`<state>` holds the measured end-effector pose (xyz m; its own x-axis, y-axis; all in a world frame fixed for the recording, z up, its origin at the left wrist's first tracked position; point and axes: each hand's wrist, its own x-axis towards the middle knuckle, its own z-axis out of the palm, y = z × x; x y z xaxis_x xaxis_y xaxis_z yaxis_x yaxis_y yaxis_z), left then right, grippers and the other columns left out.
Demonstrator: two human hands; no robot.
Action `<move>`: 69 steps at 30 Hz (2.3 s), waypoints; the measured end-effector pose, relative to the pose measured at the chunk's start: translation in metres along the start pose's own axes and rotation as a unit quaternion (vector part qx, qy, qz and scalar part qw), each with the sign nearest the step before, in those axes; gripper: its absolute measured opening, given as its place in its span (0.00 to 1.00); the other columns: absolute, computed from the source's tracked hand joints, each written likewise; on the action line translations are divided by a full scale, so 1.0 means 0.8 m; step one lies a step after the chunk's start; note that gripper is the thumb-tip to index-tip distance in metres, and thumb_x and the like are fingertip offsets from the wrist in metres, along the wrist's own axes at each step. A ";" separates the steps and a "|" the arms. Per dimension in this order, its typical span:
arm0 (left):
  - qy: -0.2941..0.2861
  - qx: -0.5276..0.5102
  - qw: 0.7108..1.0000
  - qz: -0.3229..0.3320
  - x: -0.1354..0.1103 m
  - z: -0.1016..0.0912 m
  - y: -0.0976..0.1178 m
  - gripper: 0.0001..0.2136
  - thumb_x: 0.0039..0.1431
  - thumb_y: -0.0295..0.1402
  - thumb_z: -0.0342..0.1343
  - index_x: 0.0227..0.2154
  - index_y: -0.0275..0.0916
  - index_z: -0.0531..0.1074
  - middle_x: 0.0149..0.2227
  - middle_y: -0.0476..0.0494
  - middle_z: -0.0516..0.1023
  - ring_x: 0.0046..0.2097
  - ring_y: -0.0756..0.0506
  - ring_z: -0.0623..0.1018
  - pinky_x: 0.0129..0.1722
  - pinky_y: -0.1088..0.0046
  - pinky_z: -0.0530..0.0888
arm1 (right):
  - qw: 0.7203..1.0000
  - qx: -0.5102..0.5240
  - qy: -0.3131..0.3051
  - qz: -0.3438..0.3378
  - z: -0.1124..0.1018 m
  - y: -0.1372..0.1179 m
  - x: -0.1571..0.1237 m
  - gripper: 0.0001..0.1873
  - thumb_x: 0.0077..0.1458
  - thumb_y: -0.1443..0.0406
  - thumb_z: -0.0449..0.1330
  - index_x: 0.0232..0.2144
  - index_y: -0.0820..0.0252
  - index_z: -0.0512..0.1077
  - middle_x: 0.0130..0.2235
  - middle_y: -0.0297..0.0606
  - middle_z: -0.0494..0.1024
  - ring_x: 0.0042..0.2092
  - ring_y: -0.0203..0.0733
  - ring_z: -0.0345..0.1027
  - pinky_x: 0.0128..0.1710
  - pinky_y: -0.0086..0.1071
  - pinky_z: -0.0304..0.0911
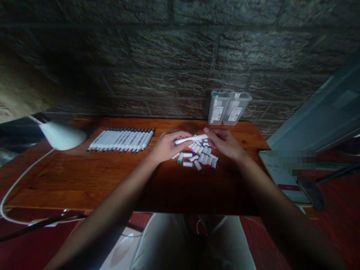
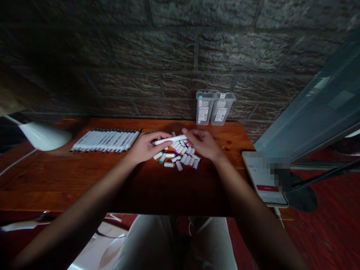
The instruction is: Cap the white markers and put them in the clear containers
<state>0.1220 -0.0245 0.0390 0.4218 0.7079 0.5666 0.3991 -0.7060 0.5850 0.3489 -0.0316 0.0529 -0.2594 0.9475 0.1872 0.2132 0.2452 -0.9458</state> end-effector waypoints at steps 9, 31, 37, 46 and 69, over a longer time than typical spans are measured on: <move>-0.031 -0.038 0.998 -0.048 -0.001 0.000 -0.010 0.15 0.57 0.41 0.62 0.41 0.35 0.80 0.38 0.42 0.84 0.37 0.47 0.81 0.37 0.76 0.76 | 0.998 0.035 -0.045 -0.017 -0.007 0.009 0.006 0.23 0.53 0.47 0.62 0.23 0.60 0.72 0.20 0.27 0.67 0.22 0.29 0.54 0.24 0.28 0.49; -0.068 -0.170 0.977 -0.109 0.001 -0.002 -0.015 0.15 0.55 0.41 0.63 0.39 0.33 0.78 0.34 0.42 0.83 0.32 0.49 0.80 0.32 0.77 0.76 | 0.987 0.133 -0.085 -0.036 -0.018 0.019 0.008 0.14 0.45 0.61 0.72 0.37 0.54 0.80 0.37 0.33 0.82 0.36 0.36 0.74 0.39 0.33 0.69; -0.079 -0.180 0.974 -0.115 0.003 -0.002 -0.011 0.14 0.56 0.40 0.62 0.38 0.33 0.78 0.31 0.43 0.83 0.30 0.49 0.80 0.31 0.77 0.76 | 0.987 0.127 -0.098 -0.030 -0.020 0.017 0.007 0.14 0.45 0.62 0.72 0.38 0.53 0.81 0.38 0.33 0.83 0.37 0.35 0.75 0.40 0.33 0.70; -0.076 -0.163 0.978 -0.102 0.002 0.002 -0.002 0.14 0.54 0.40 0.64 0.37 0.33 0.78 0.35 0.41 0.83 0.34 0.48 0.81 0.34 0.75 0.77 | 0.990 0.138 0.033 -0.025 -0.014 0.009 0.007 0.19 0.52 0.48 0.64 0.36 0.55 0.80 0.38 0.38 0.82 0.36 0.37 0.74 0.33 0.31 0.66; -0.088 -0.074 0.993 0.022 -0.017 0.029 0.023 0.08 0.58 0.33 0.62 0.39 0.36 0.80 0.35 0.45 0.84 0.32 0.50 0.80 0.33 0.79 0.74 | 0.965 0.251 -0.063 0.031 0.024 0.002 -0.006 0.38 0.57 0.35 0.43 0.27 0.57 0.77 0.31 0.39 0.76 0.34 0.39 0.69 0.38 0.35 0.63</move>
<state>0.1423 -0.0479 0.0285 0.5769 0.6528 0.4910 0.2579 -0.7159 0.6488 0.3323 -0.0397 0.0456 -0.3795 0.9171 0.1219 -0.2438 0.0280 -0.9694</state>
